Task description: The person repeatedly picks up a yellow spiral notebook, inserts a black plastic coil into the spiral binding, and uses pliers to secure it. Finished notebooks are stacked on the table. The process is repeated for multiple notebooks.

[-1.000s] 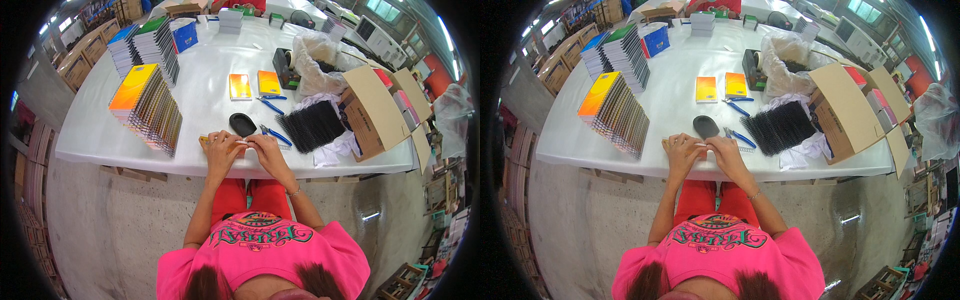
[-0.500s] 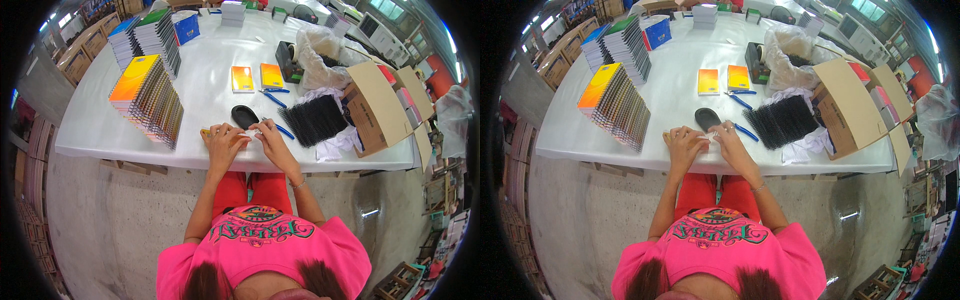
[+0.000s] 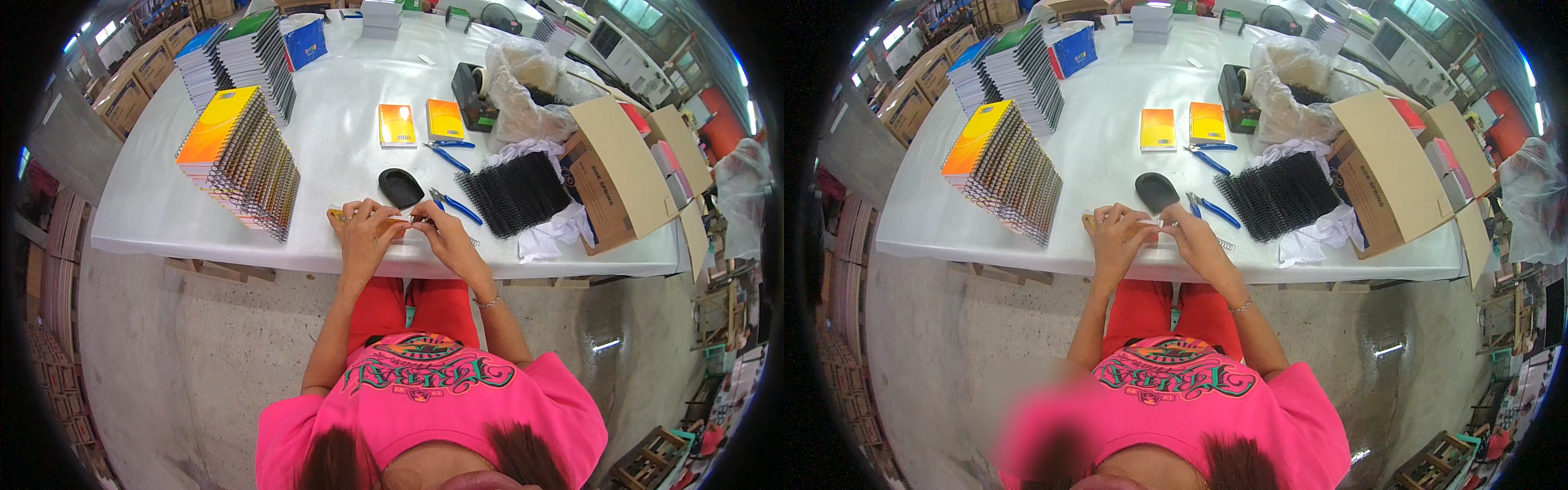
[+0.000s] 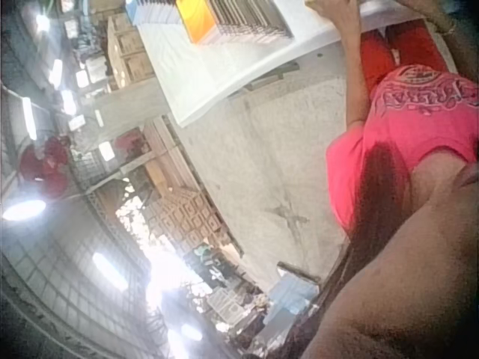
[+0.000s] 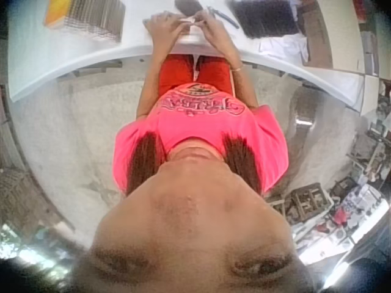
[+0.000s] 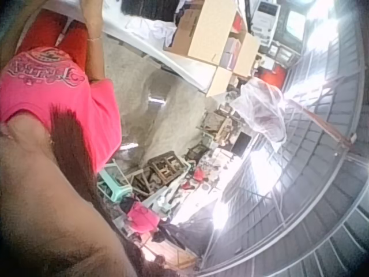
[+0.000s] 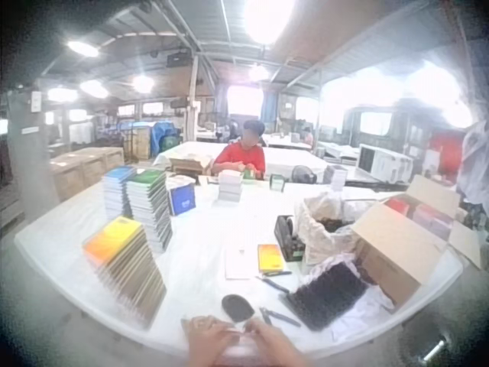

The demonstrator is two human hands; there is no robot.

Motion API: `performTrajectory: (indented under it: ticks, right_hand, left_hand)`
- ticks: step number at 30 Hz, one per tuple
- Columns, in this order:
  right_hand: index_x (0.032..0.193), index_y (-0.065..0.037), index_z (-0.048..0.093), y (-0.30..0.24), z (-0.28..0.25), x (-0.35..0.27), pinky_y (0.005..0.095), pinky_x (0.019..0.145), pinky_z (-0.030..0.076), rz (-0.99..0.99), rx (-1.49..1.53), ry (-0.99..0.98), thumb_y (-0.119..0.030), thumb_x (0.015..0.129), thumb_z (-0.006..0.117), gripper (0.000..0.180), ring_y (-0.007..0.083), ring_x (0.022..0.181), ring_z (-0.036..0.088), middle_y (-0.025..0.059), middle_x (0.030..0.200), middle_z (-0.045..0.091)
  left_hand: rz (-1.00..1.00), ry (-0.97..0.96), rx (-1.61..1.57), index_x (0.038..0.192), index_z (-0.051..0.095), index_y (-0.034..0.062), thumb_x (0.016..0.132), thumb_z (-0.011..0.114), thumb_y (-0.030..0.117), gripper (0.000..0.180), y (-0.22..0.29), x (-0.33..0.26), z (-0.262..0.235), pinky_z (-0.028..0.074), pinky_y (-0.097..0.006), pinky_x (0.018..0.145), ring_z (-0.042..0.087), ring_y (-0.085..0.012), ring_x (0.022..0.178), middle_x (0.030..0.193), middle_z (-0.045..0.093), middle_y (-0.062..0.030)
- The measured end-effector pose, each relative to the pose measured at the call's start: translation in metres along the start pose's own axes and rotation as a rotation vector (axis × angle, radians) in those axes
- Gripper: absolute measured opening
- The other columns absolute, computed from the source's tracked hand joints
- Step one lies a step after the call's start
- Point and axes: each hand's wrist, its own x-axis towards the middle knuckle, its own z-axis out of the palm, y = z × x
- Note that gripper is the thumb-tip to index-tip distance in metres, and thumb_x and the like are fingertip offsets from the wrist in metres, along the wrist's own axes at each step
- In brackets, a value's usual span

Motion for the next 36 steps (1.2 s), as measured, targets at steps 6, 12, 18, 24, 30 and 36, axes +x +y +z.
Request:
performTrajectory:
  ticks: [6, 12, 18, 24, 30, 36]
  right_hand:
    - [0.107, 0.001, 0.057, -0.003, 0.000, 0.000, 0.0414, 0.078, 0.049, -0.041, -0.048, 0.016, 0.000, 0.090, 0.058, 0.017, 0.0379, 0.089, 0.064, 0.0204, 0.095, 0.065]
    - [0.107, 0.000, 0.059, -0.004, 0.000, 0.001, 0.0431, 0.080, 0.047, -0.087, -0.138, 0.028, 0.001, 0.088, 0.058, 0.019, 0.0388, 0.091, 0.062, 0.0196, 0.096, 0.065]
    - [0.108, 0.001, 0.060, -0.001, 0.003, -0.001, 0.0437, 0.077, 0.047, -0.069, -0.061, 0.052, 0.000, 0.089, 0.058, 0.019, 0.0391, 0.090, 0.062, 0.0195, 0.094, 0.064]
    - [0.108, 0.001, 0.060, -0.020, -0.002, 0.000, 0.0431, 0.076, 0.047, 0.031, -0.032, 0.016, -0.002, 0.090, 0.060, 0.018, 0.0392, 0.089, 0.061, 0.0199, 0.097, 0.063]
    - [0.106, -0.001, 0.058, 0.002, 0.004, 0.002, 0.0325, 0.066, 0.046, -0.071, -0.169, 0.071, -0.009, 0.091, 0.066, 0.019, 0.0220, 0.075, 0.057, 0.0119, 0.089, 0.060]
    - [0.103, -0.002, 0.057, -0.016, 0.005, 0.004, 0.0454, 0.076, 0.047, 0.024, -0.146, 0.054, -0.012, 0.093, 0.059, 0.014, 0.0399, 0.091, 0.059, 0.0184, 0.096, 0.059]
  left_hand:
    - [0.015, 0.012, 0.007, 0.096, 0.075, 0.0227, 0.079, 0.075, 0.042, 0.026, 0.000, 0.001, 0.000, 0.023, -0.058, 0.101, 0.051, -0.0200, 0.105, 0.094, 0.060, 0.0054]
    - [0.010, 0.009, -0.006, 0.092, 0.075, 0.0224, 0.077, 0.076, 0.038, 0.022, 0.001, 0.002, -0.001, 0.024, -0.053, 0.101, 0.049, -0.0222, 0.104, 0.094, 0.061, 0.0042]
    - [0.021, 0.010, 0.008, 0.093, 0.074, 0.0234, 0.080, 0.073, 0.042, 0.023, 0.002, 0.002, -0.002, 0.023, -0.059, 0.102, 0.050, -0.0210, 0.106, 0.095, 0.060, 0.0057]
    - [-0.012, 0.000, -0.001, 0.096, 0.074, 0.0242, 0.081, 0.073, 0.039, 0.021, 0.001, -0.002, -0.002, 0.022, -0.061, 0.102, 0.050, -0.0213, 0.108, 0.096, 0.060, 0.0052]
    - [-0.045, -0.016, 0.046, 0.097, 0.073, 0.0243, 0.082, 0.072, 0.039, 0.021, 0.007, 0.001, -0.001, 0.022, -0.063, 0.101, 0.050, -0.0215, 0.108, 0.097, 0.060, 0.0047]
    - [-0.022, -0.027, 0.089, 0.102, 0.072, 0.0257, 0.085, 0.069, 0.037, 0.020, 0.010, 0.000, -0.004, 0.025, -0.062, 0.099, 0.051, -0.0216, 0.108, 0.099, 0.059, 0.0042]
